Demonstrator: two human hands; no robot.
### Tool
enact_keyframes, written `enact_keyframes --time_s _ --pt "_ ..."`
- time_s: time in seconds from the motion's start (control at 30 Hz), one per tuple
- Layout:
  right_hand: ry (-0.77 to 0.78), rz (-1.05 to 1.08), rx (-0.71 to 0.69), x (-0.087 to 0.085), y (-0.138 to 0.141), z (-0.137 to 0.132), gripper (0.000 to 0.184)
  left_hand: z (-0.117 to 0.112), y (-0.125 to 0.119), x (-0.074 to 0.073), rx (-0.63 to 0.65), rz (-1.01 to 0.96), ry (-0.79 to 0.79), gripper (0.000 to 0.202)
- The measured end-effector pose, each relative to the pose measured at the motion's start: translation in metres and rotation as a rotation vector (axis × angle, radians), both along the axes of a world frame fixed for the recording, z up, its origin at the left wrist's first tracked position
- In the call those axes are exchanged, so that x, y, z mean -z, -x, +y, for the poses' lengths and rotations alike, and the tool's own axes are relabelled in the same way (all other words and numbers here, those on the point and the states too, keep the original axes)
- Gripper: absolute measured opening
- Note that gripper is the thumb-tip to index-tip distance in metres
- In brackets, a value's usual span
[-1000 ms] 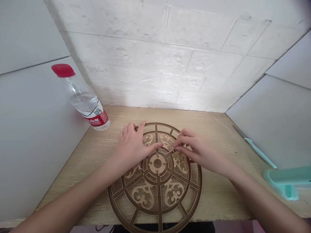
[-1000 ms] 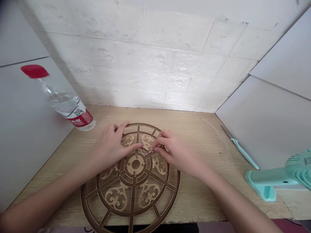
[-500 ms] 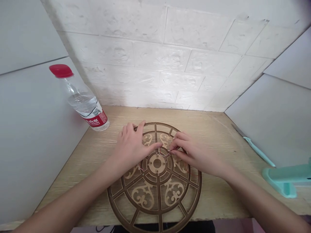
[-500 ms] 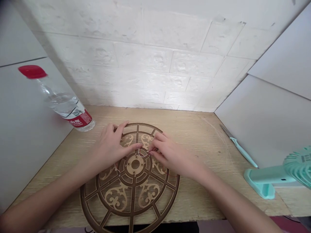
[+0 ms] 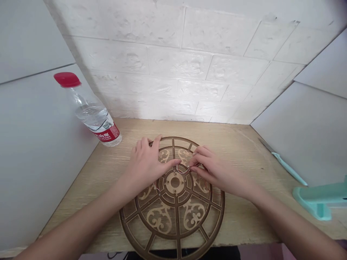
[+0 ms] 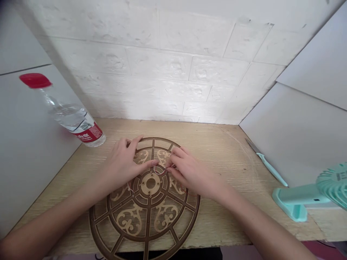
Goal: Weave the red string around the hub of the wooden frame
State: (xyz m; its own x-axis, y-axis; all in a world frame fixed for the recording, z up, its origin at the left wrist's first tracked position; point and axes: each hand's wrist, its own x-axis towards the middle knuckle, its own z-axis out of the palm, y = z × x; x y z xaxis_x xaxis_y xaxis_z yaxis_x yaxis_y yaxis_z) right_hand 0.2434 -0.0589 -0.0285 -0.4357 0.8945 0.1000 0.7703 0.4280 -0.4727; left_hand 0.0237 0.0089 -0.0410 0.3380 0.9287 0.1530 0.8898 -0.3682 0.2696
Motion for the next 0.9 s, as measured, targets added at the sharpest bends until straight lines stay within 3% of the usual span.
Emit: enact_keyframes --time_s 0.4,0.67,0.9 --pt "0.005 0.008 -0.010 0.0004 0.0007 -0.0002 0.017 0.0001 -0.0001 -0.0016 0.007 0.000 -0.001 0.100" --pt "-0.081 -0.145 -0.039 -0.0040 0.0031 -0.0029 0.011 -0.0033 -0.0022 -0.0053 -0.030 0.007 0.032 0.102" --pt "-0.151 -0.060 0.074 0.0003 0.0036 -0.0030 0.016 0.0031 0.0020 -0.0074 -0.143 -0.052 0.056 0.108"
